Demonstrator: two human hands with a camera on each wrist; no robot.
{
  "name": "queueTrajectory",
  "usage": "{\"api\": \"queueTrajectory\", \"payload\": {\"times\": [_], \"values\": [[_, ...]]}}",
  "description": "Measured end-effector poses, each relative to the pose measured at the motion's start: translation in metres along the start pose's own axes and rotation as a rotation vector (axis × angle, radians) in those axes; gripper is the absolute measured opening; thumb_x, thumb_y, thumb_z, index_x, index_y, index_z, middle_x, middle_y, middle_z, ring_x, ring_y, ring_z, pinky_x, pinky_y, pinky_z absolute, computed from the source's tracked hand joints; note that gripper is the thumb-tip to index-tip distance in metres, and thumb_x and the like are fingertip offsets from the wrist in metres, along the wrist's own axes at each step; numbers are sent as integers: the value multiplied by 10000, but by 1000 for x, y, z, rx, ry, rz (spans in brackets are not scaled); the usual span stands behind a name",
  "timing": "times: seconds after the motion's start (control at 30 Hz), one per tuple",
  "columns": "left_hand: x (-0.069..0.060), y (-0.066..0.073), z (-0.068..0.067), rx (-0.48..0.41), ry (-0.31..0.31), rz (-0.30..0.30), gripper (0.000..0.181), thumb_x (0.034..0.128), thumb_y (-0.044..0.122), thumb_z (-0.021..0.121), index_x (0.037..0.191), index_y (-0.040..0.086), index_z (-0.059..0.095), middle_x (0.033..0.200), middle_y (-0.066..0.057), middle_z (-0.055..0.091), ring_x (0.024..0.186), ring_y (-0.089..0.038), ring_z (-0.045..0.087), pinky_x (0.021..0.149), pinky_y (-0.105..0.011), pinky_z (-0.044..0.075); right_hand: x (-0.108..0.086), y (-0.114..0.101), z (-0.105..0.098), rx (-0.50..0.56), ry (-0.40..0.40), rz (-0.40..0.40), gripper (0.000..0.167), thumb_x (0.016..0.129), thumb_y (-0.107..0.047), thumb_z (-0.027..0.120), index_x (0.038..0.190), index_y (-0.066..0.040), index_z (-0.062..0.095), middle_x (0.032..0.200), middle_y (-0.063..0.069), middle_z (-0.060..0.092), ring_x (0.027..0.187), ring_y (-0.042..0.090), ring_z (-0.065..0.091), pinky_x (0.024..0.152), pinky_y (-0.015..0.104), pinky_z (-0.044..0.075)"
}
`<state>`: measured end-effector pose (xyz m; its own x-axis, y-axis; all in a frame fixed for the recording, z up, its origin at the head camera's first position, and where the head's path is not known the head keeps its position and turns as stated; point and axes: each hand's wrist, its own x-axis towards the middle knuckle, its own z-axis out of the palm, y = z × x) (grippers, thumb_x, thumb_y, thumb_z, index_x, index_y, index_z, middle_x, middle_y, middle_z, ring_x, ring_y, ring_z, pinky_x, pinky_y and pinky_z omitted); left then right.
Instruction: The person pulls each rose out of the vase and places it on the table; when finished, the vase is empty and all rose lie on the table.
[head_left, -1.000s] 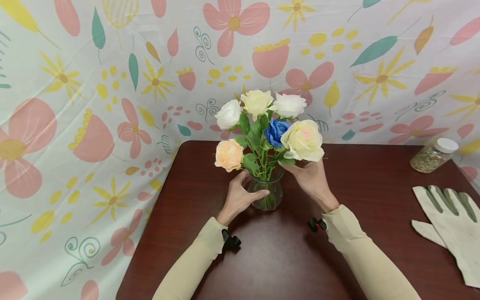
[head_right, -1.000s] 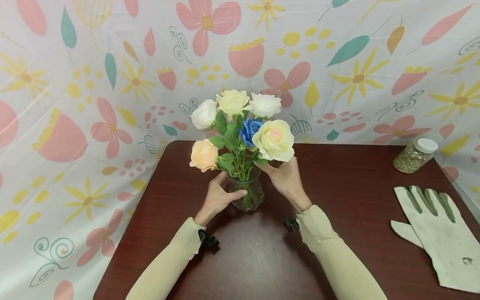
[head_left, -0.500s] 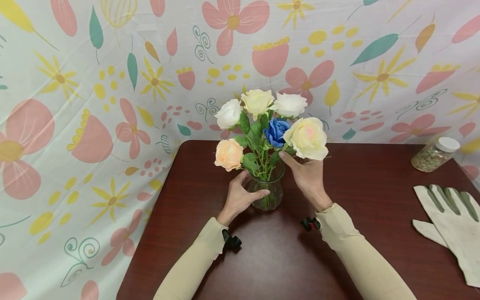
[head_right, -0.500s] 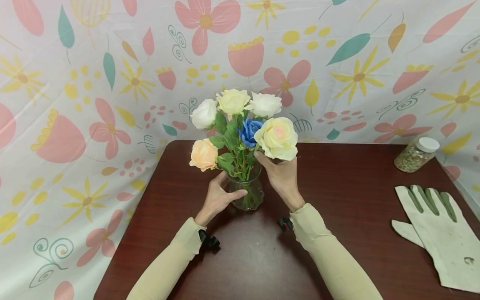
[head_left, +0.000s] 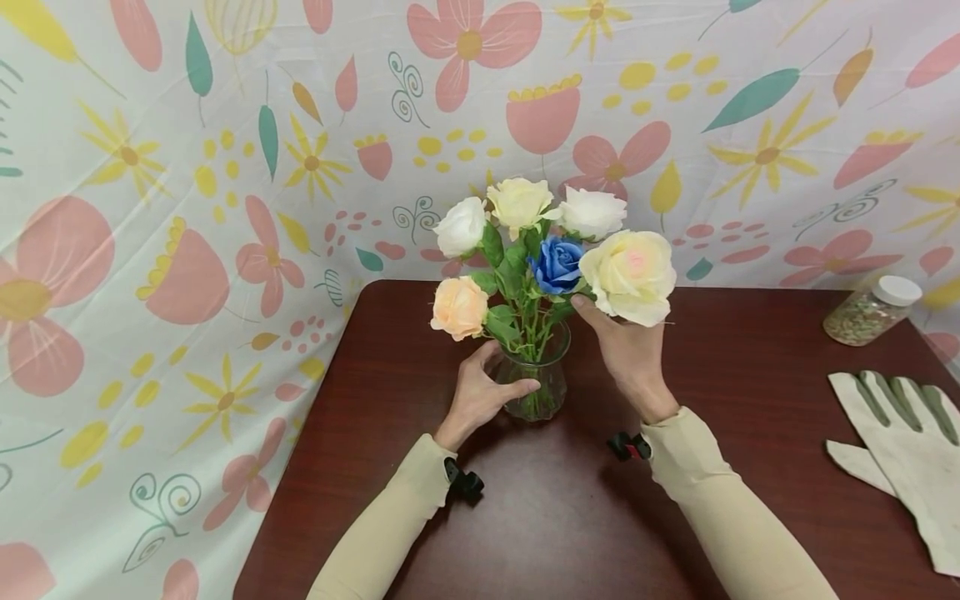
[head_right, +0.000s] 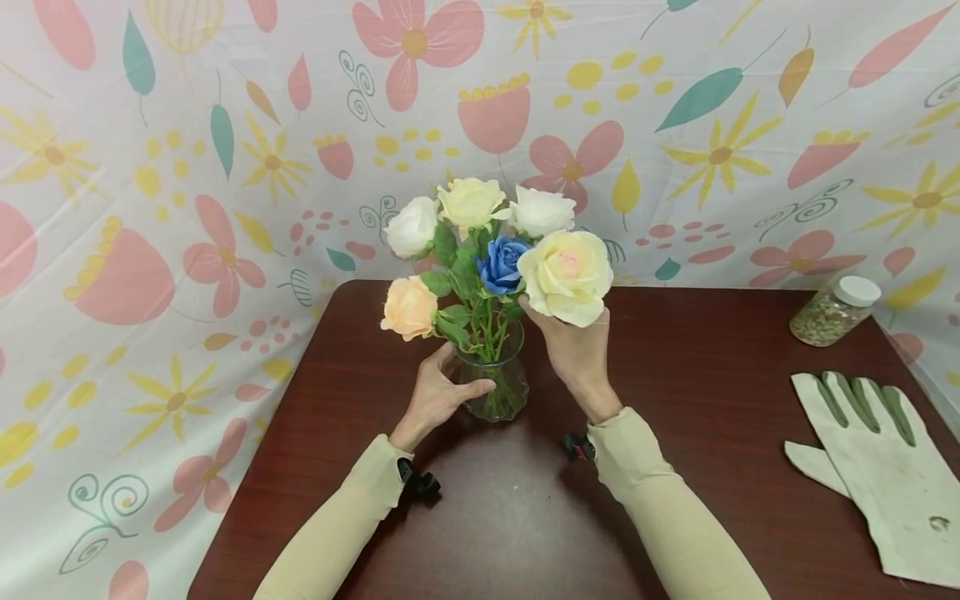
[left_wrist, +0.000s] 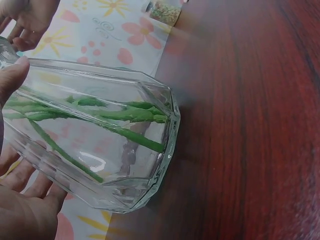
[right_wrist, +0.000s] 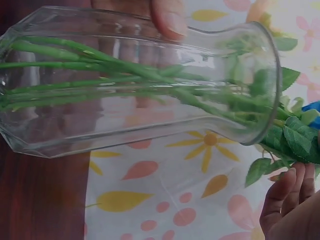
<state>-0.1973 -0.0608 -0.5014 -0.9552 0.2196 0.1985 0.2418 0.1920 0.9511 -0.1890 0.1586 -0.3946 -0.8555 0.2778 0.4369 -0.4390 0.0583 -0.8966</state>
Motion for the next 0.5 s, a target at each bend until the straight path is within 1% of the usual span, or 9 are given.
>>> {"api": "queueTrajectory", "payload": {"times": [0.1,0.17,0.27,0.37,0.5], "values": [[0,1,0,7,-1,-17,690,823,275,970,1447,181,692,1427,-57,740,1380,-288,677,1192,-537,541,1,-5,-3,-21,11,-13,541,925,3,835,1404,-168,652,1271,-164,698,1255,81,646,1062,219,512],[1,2,-1,15,-2,-26,695,815,285,974,1441,173,694,1420,-62,742,1376,-291,678,1185,-537,546,2,-7,-4,-17,22,-21,544,922,5,837,1405,-165,653,1265,-165,700,1255,86,646,1074,225,512],[1,3,-1,22,-1,-29,693,808,277,978,1432,160,699,1406,-71,749,1359,-293,687,1170,-531,556,3,-9,-6,-21,44,-28,535,919,7,840,1389,-169,657,1241,-173,700,1227,84,643,1067,219,510],[0,4,-1,31,0,-29,681,806,264,978,1420,154,706,1392,-74,755,1339,-294,695,1150,-526,568,4,-11,-8,-23,64,-34,549,920,13,835,1397,-179,643,1255,-177,687,1228,80,629,1073,211,499],[0,3,-2,45,-2,-27,657,811,265,977,1403,157,712,1372,-69,759,1314,-288,703,1125,-524,582,4,-15,-10,33,85,-40,568,917,28,823,1413,-169,627,1287,-128,680,1228,115,602,1082,227,488]]}}
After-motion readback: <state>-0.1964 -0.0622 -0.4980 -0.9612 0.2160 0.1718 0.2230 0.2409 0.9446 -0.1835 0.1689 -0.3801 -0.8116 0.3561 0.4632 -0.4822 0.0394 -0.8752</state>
